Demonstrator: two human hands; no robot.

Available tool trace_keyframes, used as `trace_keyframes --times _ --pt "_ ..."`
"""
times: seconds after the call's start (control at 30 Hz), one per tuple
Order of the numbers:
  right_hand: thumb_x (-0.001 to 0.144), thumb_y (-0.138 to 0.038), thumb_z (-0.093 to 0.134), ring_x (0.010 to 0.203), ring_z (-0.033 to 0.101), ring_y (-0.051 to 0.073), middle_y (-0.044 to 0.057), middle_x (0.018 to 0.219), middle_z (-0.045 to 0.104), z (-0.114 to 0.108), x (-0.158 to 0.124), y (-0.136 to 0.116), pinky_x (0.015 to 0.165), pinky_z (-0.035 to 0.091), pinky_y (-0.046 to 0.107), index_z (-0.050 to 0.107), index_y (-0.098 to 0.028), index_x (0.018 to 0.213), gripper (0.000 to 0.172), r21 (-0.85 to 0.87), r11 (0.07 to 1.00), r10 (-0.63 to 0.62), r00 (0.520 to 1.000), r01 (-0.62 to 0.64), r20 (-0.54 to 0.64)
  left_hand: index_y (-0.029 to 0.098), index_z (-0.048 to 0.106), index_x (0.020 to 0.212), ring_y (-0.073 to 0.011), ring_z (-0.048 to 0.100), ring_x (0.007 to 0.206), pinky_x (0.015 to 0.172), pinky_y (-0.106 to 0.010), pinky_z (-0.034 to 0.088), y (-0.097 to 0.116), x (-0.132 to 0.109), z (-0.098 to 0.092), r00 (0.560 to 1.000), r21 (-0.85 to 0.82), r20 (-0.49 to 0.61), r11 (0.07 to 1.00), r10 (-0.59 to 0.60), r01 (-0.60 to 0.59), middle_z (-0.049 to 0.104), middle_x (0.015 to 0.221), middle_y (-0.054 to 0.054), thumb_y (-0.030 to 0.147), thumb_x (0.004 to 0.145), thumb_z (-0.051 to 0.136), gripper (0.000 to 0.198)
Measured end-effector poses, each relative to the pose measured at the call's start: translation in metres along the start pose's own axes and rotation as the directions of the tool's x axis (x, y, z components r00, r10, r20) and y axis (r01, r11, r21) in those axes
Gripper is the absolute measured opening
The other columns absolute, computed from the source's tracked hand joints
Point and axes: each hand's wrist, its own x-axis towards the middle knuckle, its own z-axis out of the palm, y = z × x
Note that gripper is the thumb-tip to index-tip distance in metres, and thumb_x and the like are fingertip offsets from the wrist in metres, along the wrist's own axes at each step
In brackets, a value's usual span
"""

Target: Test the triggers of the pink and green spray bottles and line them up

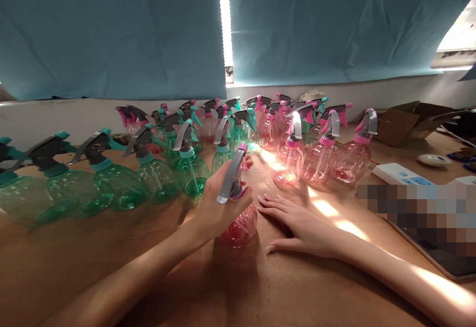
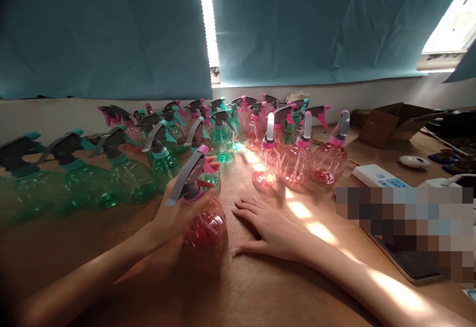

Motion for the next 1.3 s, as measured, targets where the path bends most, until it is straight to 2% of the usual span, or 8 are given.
trace_keyframes --times 0.23,0.5,0.57,0.7,0.8,1.07,1.3 --pt "0.082 -0.072 0.056 0.145 0.028 0.033 0.013 0.156 0.034 0.0002 -0.0001 -0.0002 0.119 0.021 0.054 0.040 -0.016 0.149 0.088 -0.009 1.000 -0.001 1.000 0.001 0.002 0.018 0.059 0.115 -0.0145 0.059 0.069 0.067 -0.030 0.052 0.0000 0.0001 0.0000 1.000 -0.007 0.001 1.000 -0.006 0.006 0.065 0.090 -0.004 0.017 0.079 0.059 0.036" --pt "0.083 -0.070 0.057 0.145 0.028 0.032 0.013 0.156 0.035 0.0013 -0.0004 0.0013 0.119 0.022 0.054 0.040 -0.019 0.149 0.086 -0.009 1.000 -0.011 1.000 0.011 -0.010 0.020 0.058 0.118 -0.0138 0.061 0.073 0.071 -0.029 0.054 -0.0013 -0.0011 -0.0001 1.000 -0.004 -0.001 1.000 0.000 0.000 0.066 0.102 -0.006 0.016 0.081 0.060 0.037" --pt "0.082 -0.070 0.058 0.145 0.028 0.033 0.012 0.156 0.036 0.0017 -0.0006 0.0018 0.119 0.022 0.054 0.040 -0.020 0.149 0.085 0.002 1.000 -0.012 1.000 0.012 -0.017 0.020 0.058 0.118 -0.0142 0.061 0.074 0.071 -0.029 0.054 -0.0022 -0.0015 0.0000 1.000 0.000 -0.011 1.000 0.005 -0.005 0.066 0.099 -0.005 0.015 0.081 0.060 0.038" --pt "0.082 -0.070 0.058 0.145 0.027 0.033 0.013 0.156 0.036 0.0010 -0.0006 0.0012 0.119 0.021 0.053 0.039 -0.019 0.150 0.087 0.005 1.000 -0.005 1.000 0.005 -0.006 0.019 0.058 0.119 -0.0198 0.064 0.091 0.076 -0.031 0.056 -0.0036 -0.0025 0.0009 0.999 -0.012 -0.040 1.000 0.024 -0.025 0.062 0.089 -0.003 0.014 0.080 0.060 0.039" --pt "0.082 -0.072 0.056 0.146 0.027 0.033 0.013 0.156 0.034 0.0004 -0.0005 0.0005 0.119 0.021 0.053 0.039 -0.016 0.150 0.089 -0.016 1.000 0.000 1.000 0.000 0.013 0.020 0.058 0.120 -0.0226 0.063 0.102 0.082 -0.033 0.057 -0.0033 -0.0027 0.0019 0.998 -0.043 -0.049 0.999 0.027 -0.029 0.062 0.094 -0.005 0.012 0.078 0.060 0.042" --pt "0.083 -0.070 0.058 0.146 0.027 0.032 0.013 0.156 0.035 0.0024 -0.0010 0.0025 0.119 0.022 0.052 0.039 -0.019 0.150 0.087 -0.001 1.000 -0.019 1.000 0.019 -0.016 0.020 0.057 0.120 -0.0159 0.067 0.088 0.087 -0.035 0.058 0.0030 -0.0022 0.0019 1.000 -0.113 -0.011 0.993 0.021 -0.022 0.066 0.112 -0.005 0.009 0.075 0.058 0.046" --pt "0.082 -0.070 0.058 0.145 0.028 0.032 0.013 0.156 0.035 0.0016 -0.0011 0.0015 0.119 0.021 0.053 0.040 -0.018 0.149 0.086 0.011 1.000 -0.014 1.000 0.015 -0.015 0.021 0.058 0.117 -0.0146 0.065 0.083 0.086 -0.034 0.057 0.0036 -0.0002 0.0001 1.000 -0.130 0.019 0.991 0.009 -0.006 0.065 0.105 -0.003 0.010 0.073 0.057 0.046"
